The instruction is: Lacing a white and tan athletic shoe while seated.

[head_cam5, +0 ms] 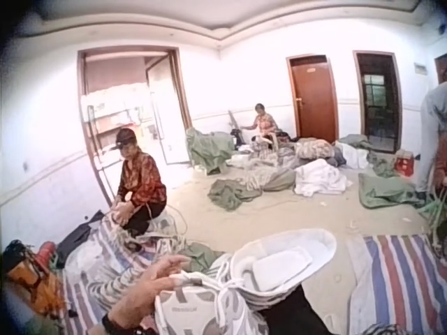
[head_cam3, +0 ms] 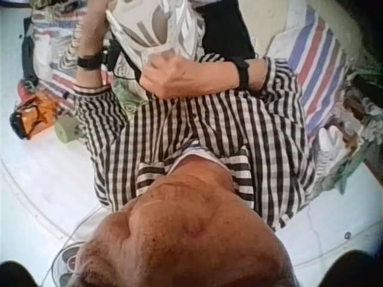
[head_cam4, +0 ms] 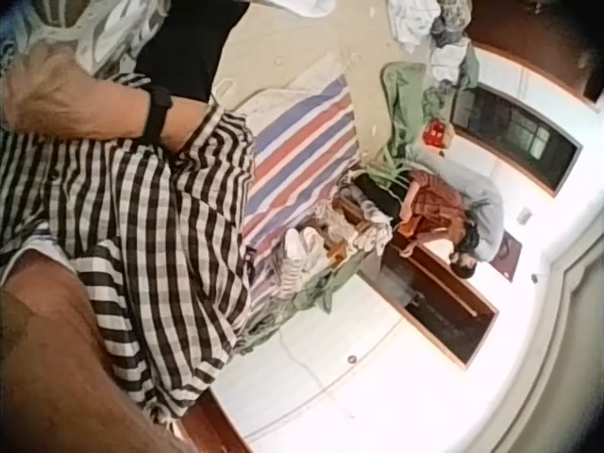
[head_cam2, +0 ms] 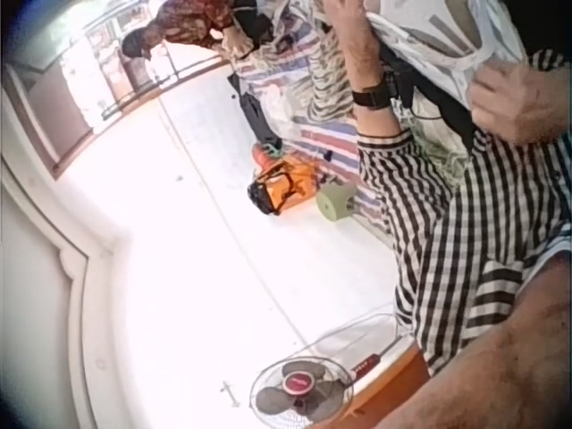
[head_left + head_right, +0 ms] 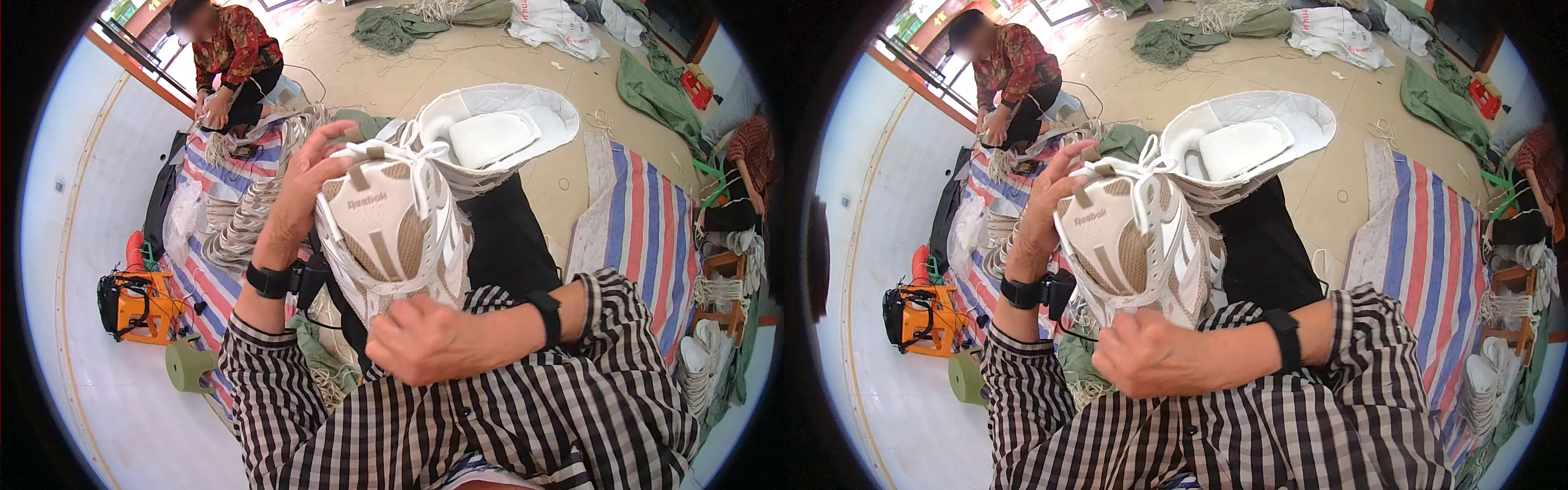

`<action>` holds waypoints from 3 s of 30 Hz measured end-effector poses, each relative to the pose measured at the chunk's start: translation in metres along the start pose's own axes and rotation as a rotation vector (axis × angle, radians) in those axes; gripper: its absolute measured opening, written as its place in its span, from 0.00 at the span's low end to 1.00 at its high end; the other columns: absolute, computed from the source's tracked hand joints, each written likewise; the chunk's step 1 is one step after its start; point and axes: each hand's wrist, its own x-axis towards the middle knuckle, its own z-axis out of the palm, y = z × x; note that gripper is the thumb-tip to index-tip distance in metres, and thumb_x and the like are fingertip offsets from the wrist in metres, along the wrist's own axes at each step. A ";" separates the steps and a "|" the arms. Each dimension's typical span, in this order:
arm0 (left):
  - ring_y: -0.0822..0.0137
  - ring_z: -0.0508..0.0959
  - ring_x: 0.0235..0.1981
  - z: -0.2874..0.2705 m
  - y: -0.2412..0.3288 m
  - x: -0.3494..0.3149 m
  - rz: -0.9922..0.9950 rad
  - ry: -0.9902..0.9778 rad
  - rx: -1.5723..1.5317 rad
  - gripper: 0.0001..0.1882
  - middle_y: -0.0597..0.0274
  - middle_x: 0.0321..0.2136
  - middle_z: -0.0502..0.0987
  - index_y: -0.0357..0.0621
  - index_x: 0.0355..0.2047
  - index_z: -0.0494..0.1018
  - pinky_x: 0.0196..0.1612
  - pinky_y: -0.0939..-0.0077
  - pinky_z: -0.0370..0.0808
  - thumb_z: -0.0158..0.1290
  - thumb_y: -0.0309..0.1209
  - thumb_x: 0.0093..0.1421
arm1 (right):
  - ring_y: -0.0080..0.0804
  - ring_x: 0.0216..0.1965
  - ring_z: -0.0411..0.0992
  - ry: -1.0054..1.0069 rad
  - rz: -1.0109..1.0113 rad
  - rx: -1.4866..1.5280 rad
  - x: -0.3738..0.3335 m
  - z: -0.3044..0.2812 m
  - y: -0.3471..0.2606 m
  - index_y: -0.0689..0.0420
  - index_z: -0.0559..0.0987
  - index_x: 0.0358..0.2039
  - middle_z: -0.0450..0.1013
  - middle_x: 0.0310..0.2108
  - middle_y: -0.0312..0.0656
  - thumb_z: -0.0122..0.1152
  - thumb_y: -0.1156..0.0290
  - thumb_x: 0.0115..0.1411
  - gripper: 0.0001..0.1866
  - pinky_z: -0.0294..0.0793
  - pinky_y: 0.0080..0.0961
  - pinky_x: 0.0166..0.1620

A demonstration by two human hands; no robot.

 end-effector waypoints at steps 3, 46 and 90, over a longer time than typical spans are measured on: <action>0.68 0.75 0.45 -0.012 -0.011 -0.008 -0.002 0.012 0.141 0.27 0.55 0.45 0.74 0.36 0.56 0.63 0.48 0.77 0.72 0.48 0.34 0.56 | 0.29 0.20 0.62 -0.056 -0.044 -0.261 0.017 0.025 -0.015 0.61 0.70 0.20 0.63 0.18 0.39 0.54 0.69 0.42 0.09 0.63 0.24 0.17; 0.74 0.74 0.42 -0.031 -0.031 -0.020 -0.057 -0.051 -0.202 0.18 0.61 0.43 0.74 0.38 0.52 0.65 0.47 0.79 0.72 0.49 0.30 0.63 | 0.21 0.46 0.71 0.372 0.850 1.693 -0.007 0.021 0.153 0.62 0.69 0.57 0.71 0.50 0.41 0.44 0.61 0.68 0.22 0.72 0.20 0.50; 0.70 0.75 0.46 -0.099 -0.137 0.075 -0.373 0.071 -0.266 0.19 0.61 0.48 0.75 0.41 0.54 0.68 0.50 0.73 0.72 0.47 0.34 0.64 | 0.45 0.38 0.72 -0.030 0.657 0.669 -0.004 0.107 0.280 0.61 0.76 0.40 0.75 0.38 0.53 0.44 0.63 0.63 0.16 0.69 0.33 0.43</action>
